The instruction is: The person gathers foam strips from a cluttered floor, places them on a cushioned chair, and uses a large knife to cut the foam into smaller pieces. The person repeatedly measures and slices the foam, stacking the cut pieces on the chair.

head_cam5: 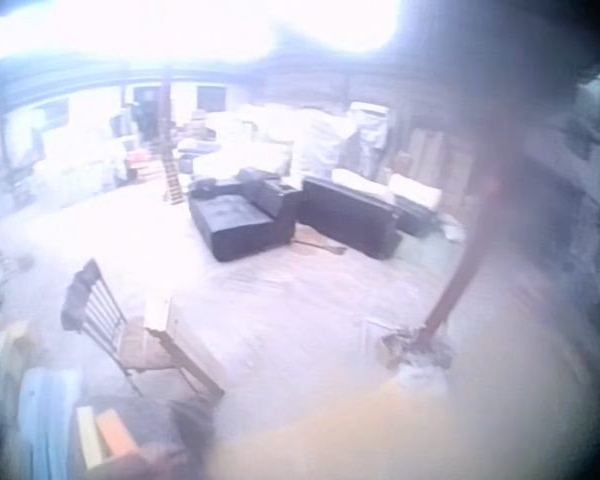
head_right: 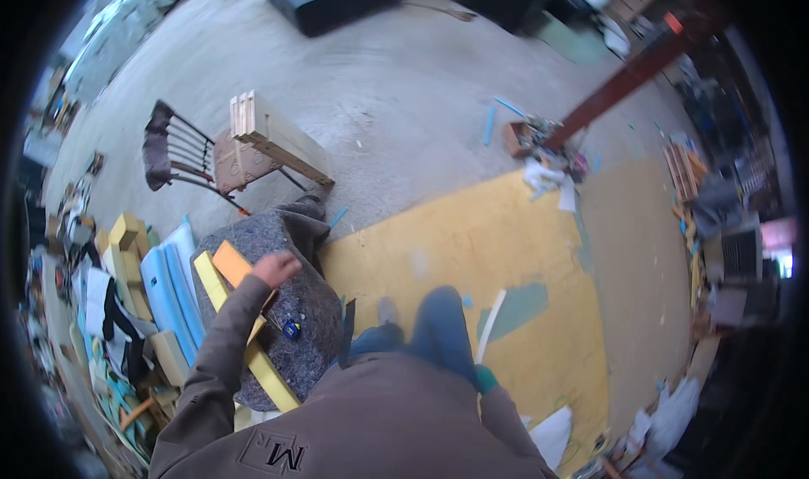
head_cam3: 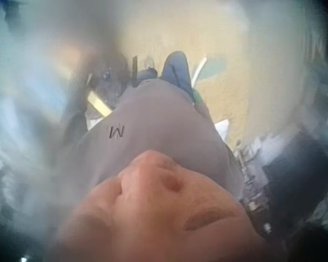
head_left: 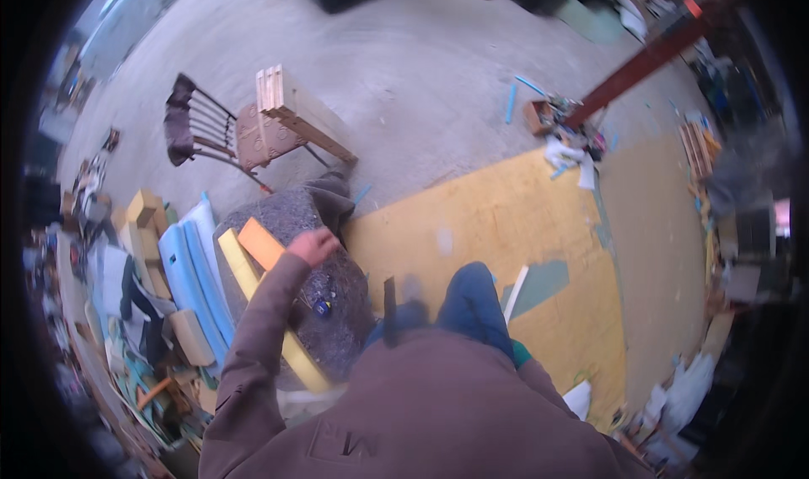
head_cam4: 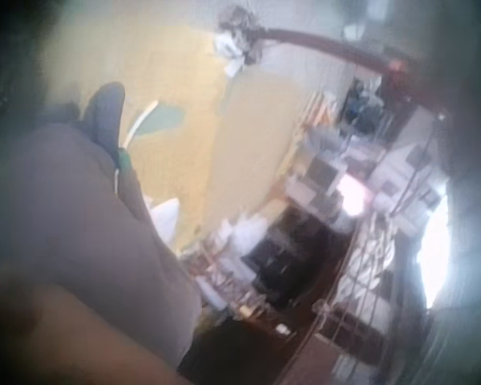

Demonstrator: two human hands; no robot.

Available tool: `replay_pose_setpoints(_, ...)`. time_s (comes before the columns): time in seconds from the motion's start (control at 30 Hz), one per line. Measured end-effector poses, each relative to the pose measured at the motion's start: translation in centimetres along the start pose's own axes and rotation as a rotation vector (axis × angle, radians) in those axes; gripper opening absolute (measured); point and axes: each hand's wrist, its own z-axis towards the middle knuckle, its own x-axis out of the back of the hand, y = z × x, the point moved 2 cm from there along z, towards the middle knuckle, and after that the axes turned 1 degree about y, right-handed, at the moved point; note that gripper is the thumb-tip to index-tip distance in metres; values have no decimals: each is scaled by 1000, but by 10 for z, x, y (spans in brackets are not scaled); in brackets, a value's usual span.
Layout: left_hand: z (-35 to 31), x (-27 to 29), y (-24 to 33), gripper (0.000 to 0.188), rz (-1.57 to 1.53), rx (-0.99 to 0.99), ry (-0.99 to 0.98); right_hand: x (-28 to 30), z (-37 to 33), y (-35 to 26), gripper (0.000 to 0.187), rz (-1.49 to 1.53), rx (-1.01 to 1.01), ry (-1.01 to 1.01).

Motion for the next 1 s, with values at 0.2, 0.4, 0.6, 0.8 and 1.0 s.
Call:
replay_pose_setpoints(0.2, 92, 15, -36, 34, -215, 330, 313, 111, 185, -61, 24, 677, -573, -250)
replay_pose_setpoints(0.4, 56, -87, -75, 43, -236, 900, -17, 286, 464, -136, 27, 459, -557, -171)
replay_pose_setpoints(0.6, 67, -109, -22, 26, -1181, 1133, 144, 470, 799, -343, 32, 467, -192, -46)
replay_pose_setpoints(0.8, 271, -96, -78, 34, -643, 1108, 43, 525, 1044, -665, 28, 440, 116, -18)
replay_pose_setpoints(1.0, 460, -34, -184, 37, -981, 848, 268, 440, 1156, -790, 23, 227, -91, -413)
